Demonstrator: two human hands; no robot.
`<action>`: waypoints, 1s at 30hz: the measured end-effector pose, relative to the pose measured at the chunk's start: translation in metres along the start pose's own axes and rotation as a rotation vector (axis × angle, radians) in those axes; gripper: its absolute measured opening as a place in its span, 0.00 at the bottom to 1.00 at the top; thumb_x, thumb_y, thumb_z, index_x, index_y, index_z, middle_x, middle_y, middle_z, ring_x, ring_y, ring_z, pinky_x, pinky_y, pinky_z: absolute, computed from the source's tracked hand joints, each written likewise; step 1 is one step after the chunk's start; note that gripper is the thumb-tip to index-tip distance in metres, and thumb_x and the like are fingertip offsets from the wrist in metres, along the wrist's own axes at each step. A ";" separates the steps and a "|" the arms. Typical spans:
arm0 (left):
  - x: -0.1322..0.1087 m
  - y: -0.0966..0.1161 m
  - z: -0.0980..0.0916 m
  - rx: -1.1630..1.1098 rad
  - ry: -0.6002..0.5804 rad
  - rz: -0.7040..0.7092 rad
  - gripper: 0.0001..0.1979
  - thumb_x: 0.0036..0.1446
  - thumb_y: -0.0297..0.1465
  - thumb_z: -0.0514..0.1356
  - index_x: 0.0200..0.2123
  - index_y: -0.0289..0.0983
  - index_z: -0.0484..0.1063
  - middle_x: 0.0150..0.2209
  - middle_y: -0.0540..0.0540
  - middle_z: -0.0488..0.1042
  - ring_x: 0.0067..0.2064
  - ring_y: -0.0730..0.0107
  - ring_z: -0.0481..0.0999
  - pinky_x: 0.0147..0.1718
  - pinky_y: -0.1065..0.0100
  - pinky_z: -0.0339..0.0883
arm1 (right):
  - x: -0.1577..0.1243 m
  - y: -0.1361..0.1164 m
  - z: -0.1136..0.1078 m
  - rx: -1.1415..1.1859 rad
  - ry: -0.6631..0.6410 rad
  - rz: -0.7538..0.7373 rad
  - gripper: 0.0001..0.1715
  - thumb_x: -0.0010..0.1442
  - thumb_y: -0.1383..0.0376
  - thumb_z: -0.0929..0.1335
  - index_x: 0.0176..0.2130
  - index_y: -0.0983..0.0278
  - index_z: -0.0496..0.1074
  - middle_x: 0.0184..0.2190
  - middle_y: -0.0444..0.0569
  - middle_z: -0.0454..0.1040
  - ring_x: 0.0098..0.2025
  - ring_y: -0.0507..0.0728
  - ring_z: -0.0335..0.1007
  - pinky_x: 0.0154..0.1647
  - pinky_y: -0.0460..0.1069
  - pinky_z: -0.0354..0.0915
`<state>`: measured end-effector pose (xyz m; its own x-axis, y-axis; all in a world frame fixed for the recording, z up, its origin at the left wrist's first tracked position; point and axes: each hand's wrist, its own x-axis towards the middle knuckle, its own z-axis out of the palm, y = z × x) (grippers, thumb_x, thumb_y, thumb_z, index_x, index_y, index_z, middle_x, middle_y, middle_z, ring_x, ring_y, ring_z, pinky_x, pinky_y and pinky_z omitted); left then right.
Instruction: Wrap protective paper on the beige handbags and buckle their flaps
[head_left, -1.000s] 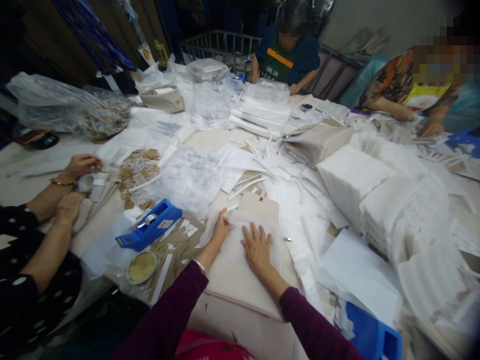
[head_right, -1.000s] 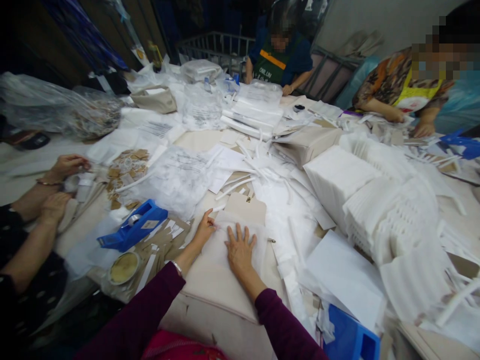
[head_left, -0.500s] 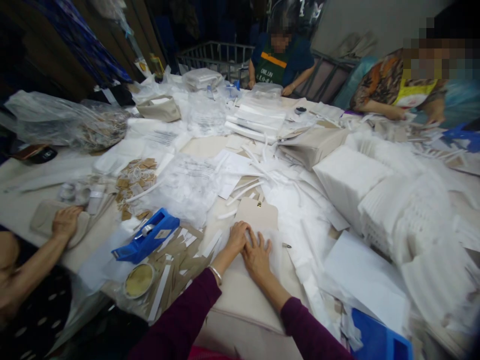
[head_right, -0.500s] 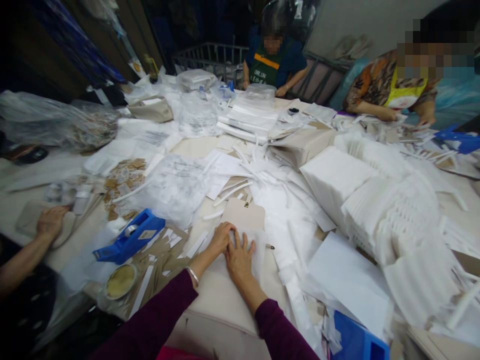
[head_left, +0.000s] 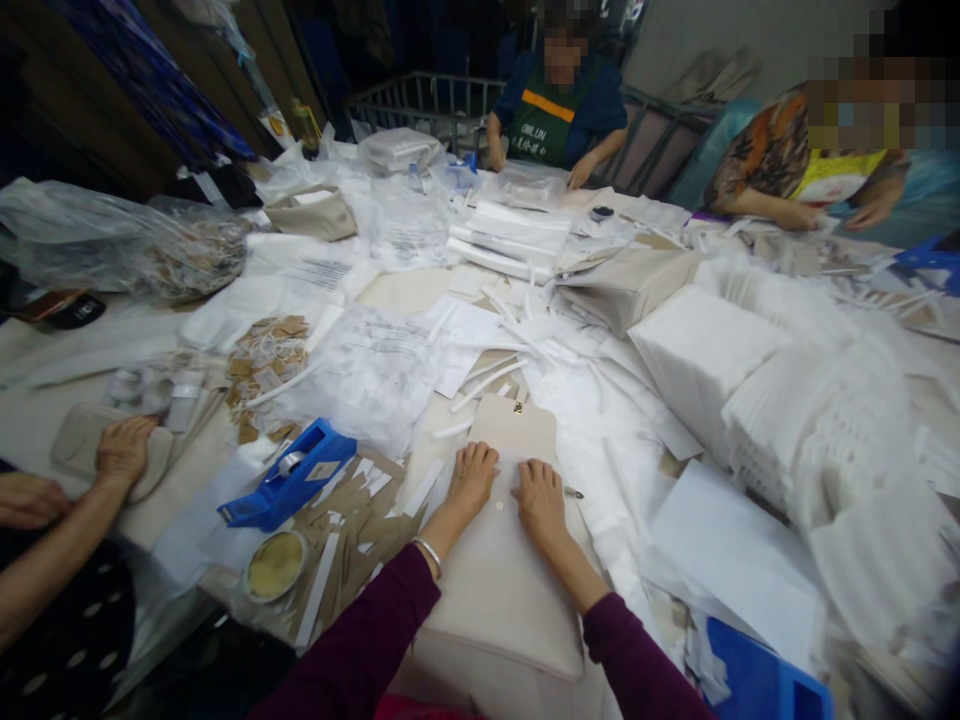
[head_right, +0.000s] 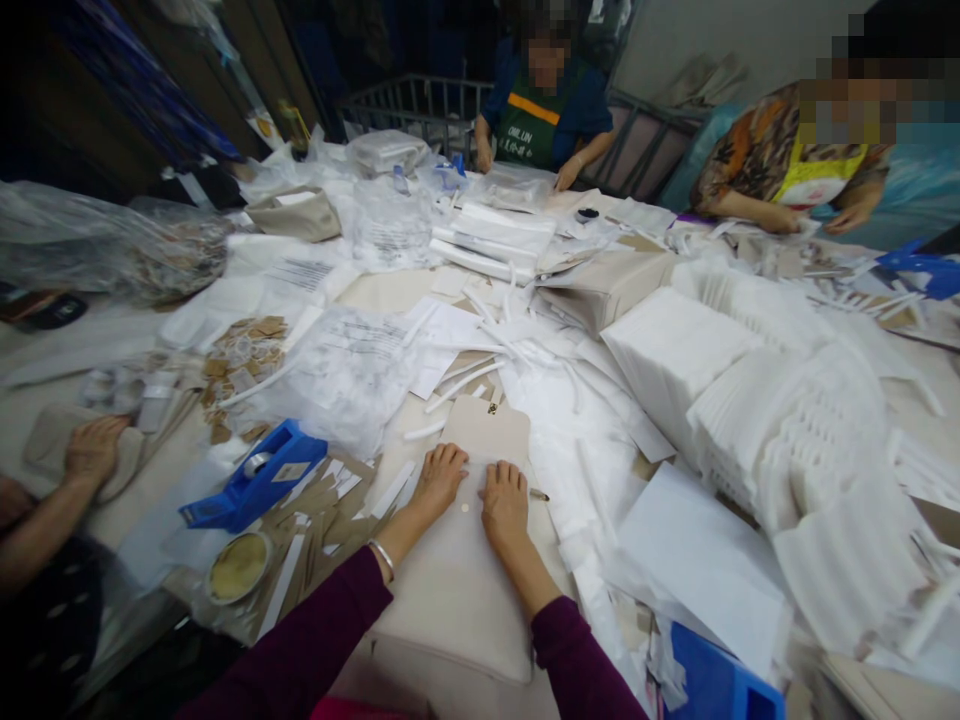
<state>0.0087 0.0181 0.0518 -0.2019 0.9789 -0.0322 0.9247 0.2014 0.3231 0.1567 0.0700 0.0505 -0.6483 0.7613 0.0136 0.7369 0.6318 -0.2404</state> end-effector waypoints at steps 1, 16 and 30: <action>-0.001 0.000 -0.001 0.019 0.005 0.001 0.08 0.59 0.30 0.55 0.43 0.40 0.63 0.44 0.46 0.65 0.48 0.61 0.61 0.47 0.60 0.56 | 0.002 0.003 -0.002 -0.021 -0.011 -0.018 0.14 0.56 0.66 0.67 0.44 0.63 0.66 0.42 0.55 0.67 0.46 0.63 0.58 0.47 0.56 0.54; 0.002 -0.001 -0.003 0.061 0.002 -0.075 0.16 0.54 0.43 0.60 0.39 0.38 0.64 0.43 0.44 0.66 0.46 0.59 0.63 0.44 0.60 0.59 | 0.018 0.025 -0.007 0.029 -0.174 0.034 0.22 0.53 0.54 0.70 0.42 0.64 0.65 0.41 0.52 0.67 0.45 0.62 0.60 0.46 0.55 0.52; 0.001 -0.007 -0.011 0.076 0.026 -0.077 0.13 0.61 0.42 0.51 0.40 0.39 0.65 0.42 0.44 0.66 0.46 0.60 0.62 0.45 0.58 0.56 | 0.009 0.025 -0.016 0.080 -0.132 -0.002 0.20 0.55 0.54 0.69 0.43 0.61 0.64 0.41 0.51 0.67 0.45 0.61 0.61 0.47 0.55 0.51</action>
<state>-0.0011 0.0170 0.0602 -0.2811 0.9592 -0.0297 0.9277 0.2795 0.2476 0.1722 0.0946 0.0597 -0.6734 0.7306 -0.1125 0.7212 0.6160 -0.3169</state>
